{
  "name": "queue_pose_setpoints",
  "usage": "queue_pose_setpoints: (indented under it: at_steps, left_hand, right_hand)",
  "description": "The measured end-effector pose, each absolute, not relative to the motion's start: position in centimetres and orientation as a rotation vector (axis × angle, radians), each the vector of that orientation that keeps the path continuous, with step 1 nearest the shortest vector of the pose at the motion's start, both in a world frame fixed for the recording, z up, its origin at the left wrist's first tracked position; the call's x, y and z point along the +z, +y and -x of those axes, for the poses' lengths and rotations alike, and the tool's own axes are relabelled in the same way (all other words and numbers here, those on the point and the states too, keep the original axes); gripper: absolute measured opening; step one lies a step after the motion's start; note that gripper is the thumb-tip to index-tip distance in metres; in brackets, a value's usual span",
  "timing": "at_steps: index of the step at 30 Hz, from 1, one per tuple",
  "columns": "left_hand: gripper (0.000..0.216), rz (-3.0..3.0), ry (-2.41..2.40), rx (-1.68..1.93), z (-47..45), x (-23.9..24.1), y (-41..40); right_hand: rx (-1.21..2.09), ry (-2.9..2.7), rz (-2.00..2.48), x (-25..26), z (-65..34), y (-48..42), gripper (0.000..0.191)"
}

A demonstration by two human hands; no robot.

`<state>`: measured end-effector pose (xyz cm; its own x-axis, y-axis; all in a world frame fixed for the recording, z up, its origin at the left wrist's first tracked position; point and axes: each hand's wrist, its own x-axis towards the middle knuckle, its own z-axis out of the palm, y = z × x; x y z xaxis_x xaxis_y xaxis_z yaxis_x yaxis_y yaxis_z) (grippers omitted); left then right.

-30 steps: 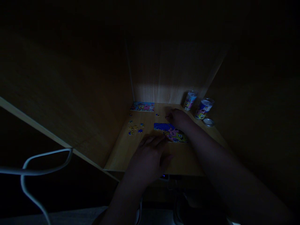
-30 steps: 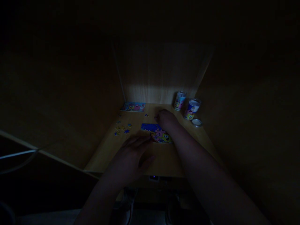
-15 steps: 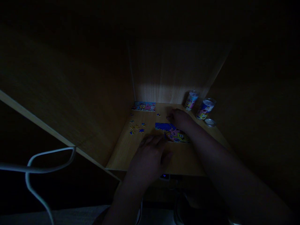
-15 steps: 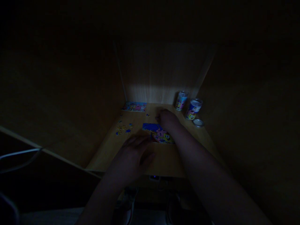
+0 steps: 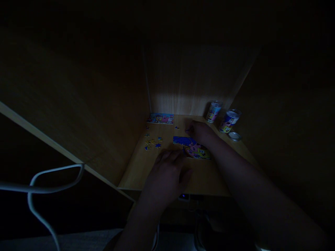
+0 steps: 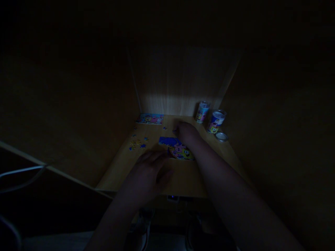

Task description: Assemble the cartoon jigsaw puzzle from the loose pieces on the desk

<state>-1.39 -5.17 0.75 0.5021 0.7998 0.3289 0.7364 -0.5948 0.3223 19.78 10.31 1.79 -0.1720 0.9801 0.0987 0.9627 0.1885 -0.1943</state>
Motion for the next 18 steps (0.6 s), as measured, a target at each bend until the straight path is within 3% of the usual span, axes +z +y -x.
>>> queue_pose_setpoints:
  at_steps: [6,18]
  left_hand:
    - [0.041,-2.596,1.34,0.696,1.46,0.63,-5.24]
    - [0.039,-2.587,1.34,0.679,1.43,0.8,-5.17]
  right_hand:
    - [0.287,-2.106,1.694,1.44,-19.72,10.31,0.01]
    - [0.759,-1.852,1.316,0.75,-19.44,10.85,0.008]
